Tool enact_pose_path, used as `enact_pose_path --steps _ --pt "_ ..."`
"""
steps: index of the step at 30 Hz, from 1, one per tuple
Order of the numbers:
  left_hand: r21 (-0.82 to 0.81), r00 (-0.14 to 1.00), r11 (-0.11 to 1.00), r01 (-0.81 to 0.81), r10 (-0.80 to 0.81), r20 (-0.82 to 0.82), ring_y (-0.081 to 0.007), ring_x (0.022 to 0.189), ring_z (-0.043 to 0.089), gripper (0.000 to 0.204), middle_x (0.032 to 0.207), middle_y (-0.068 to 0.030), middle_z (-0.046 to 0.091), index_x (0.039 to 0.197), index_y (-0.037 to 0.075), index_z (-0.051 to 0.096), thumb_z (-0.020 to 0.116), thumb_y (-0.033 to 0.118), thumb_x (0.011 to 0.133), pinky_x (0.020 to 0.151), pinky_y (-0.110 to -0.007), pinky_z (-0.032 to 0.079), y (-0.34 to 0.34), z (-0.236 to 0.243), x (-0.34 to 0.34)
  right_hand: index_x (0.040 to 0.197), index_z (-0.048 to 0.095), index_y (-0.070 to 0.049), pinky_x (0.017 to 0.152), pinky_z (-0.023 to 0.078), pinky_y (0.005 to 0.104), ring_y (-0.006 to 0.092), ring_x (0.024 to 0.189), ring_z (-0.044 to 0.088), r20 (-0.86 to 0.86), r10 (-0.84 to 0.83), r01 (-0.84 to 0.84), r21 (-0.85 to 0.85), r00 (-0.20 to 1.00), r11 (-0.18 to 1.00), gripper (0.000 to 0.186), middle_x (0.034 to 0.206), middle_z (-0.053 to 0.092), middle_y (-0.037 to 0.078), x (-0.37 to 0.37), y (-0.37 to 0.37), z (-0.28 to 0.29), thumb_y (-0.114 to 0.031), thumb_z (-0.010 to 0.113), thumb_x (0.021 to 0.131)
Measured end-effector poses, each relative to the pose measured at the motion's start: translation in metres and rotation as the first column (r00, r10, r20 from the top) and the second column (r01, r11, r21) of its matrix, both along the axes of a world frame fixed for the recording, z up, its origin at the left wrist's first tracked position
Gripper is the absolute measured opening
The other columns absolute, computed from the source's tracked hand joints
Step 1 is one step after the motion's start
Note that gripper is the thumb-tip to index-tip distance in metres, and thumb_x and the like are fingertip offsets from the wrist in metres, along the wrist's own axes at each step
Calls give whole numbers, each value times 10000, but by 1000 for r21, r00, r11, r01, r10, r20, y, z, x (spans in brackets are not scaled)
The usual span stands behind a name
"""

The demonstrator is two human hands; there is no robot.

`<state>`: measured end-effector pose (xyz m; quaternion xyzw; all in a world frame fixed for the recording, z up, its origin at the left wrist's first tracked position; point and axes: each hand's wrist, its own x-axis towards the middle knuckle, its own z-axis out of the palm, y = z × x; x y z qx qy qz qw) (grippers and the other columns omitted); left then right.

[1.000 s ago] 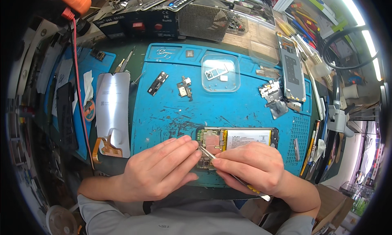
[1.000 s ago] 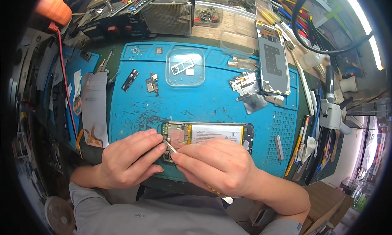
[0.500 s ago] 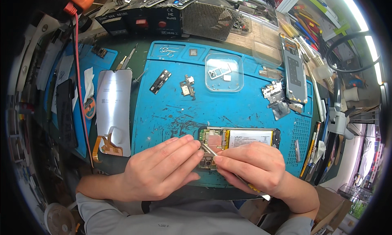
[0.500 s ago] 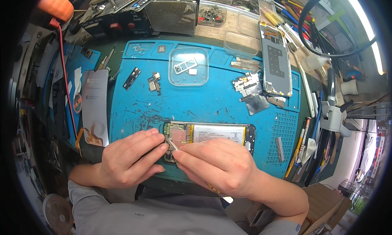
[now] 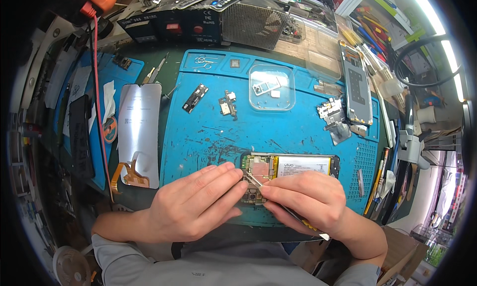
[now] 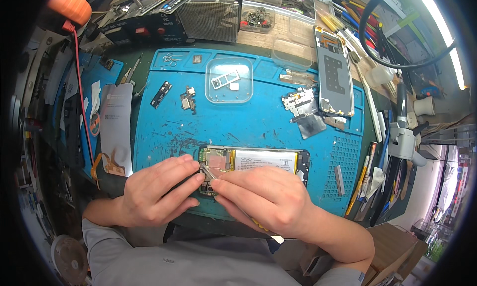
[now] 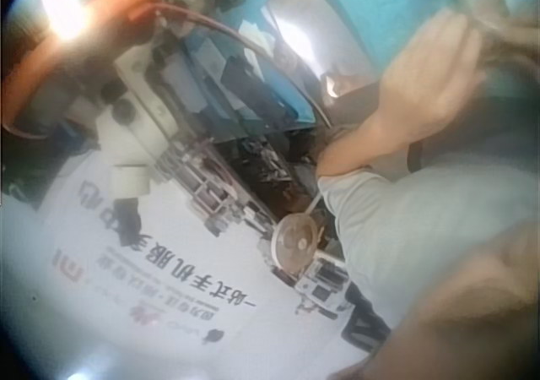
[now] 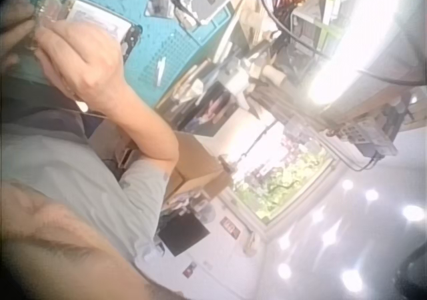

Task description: The person disassembles a smartphone, removes the battery and internal components, then reassembles the device by reconnecting cables and securing the back cover. The person uses a screwdriver and tweezers to handle small parts and screws.

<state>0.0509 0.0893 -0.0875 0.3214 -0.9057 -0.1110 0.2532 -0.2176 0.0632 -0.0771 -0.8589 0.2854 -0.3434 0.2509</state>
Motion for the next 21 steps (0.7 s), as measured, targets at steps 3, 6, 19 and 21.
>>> enact_pose_path --steps 3,6,19,21 --pt "-2 1000 1000 0 0 2 -367 1128 738 459 1275 -199 698 1225 -31 746 841 177 828 926 -428 650 0 0 0 1090 765 9 674 610 343 245 825 767 -1 -18 18 -6 1000 1000 300 1013 783 113 0 1 -2 -15 862 807" --pt "-4 1000 1000 -2 2 3 -366 1130 739 454 1273 -198 700 1225 -28 748 836 173 827 927 -429 650 0 0 0 1089 765 9 676 610 346 248 828 768 7 -27 27 -5 1000 1000 300 1012 782 116 -1 2 -2 -13 861 806" --pt "-17 1000 1000 1 -1 8 -365 1149 734 446 1270 -193 706 1221 -21 752 832 164 823 932 -431 642 0 0 0 1087 764 7 685 610 343 243 839 765 -5 -5 5 6 1000 1000 301 1024 783 112 -1 1 1 -9 864 804" --pt "-29 1000 999 13 -13 17 -360 1156 732 436 1264 -189 713 1219 -18 754 828 162 829 941 -433 639 0 0 0 1089 762 8 686 610 342 243 839 765 -2 -4 4 0 1000 1000 302 1028 783 111 -1 1 0 -8 863 805"
